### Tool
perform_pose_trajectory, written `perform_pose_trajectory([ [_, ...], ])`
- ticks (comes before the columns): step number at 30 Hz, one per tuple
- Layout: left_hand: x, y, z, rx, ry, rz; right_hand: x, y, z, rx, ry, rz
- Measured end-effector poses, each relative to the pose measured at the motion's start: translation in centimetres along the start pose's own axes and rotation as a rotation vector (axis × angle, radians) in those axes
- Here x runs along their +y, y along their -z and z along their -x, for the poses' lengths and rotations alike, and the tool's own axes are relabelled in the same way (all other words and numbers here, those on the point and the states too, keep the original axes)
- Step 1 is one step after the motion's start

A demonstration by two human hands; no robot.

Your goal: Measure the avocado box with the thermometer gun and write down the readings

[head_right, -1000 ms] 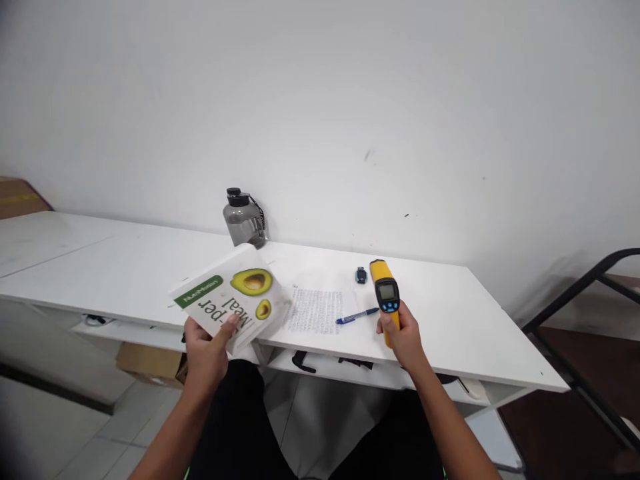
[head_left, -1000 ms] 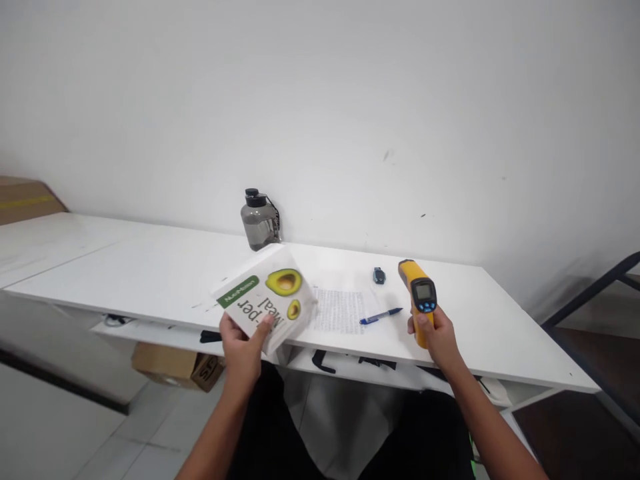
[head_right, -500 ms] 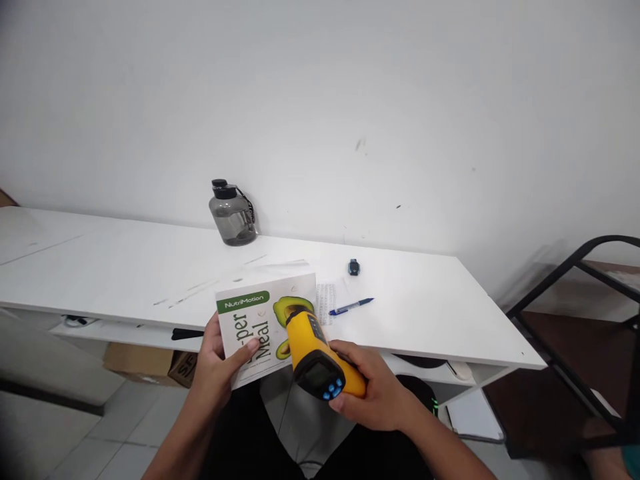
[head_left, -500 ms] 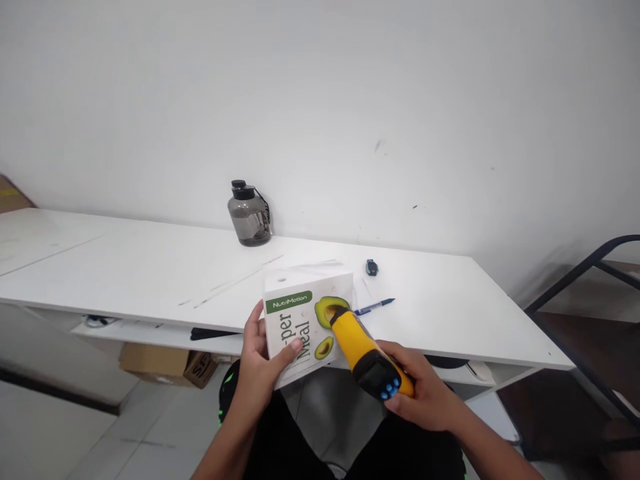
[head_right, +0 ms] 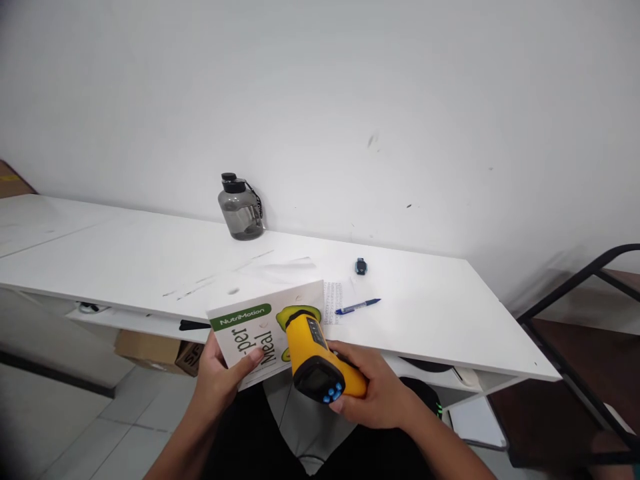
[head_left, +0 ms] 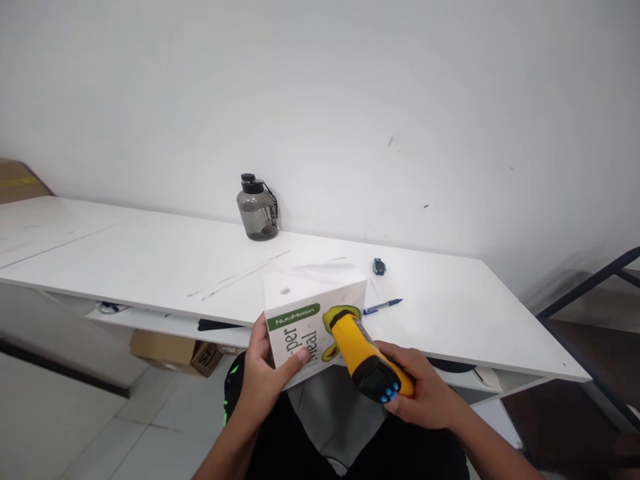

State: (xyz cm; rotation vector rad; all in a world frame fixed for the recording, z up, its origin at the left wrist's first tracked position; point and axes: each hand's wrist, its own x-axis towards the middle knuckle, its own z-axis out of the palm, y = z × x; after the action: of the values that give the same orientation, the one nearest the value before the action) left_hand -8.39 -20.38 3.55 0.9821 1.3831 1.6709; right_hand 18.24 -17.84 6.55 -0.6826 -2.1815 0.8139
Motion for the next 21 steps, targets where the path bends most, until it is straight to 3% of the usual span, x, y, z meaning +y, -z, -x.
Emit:
perform_pose_trajectory([
  [15, 0.1, 0.7, 0.3, -0.019, 0.036, -0.004, -1.0, 0.4, 0.8, -0.037, -0.057, 0.093],
  [21, -0.7, 0.9, -0.3, 0.059, 0.025, 0.000, -0.5, -0.6, 1.6, 0.051, -0.056, 0.058],
])
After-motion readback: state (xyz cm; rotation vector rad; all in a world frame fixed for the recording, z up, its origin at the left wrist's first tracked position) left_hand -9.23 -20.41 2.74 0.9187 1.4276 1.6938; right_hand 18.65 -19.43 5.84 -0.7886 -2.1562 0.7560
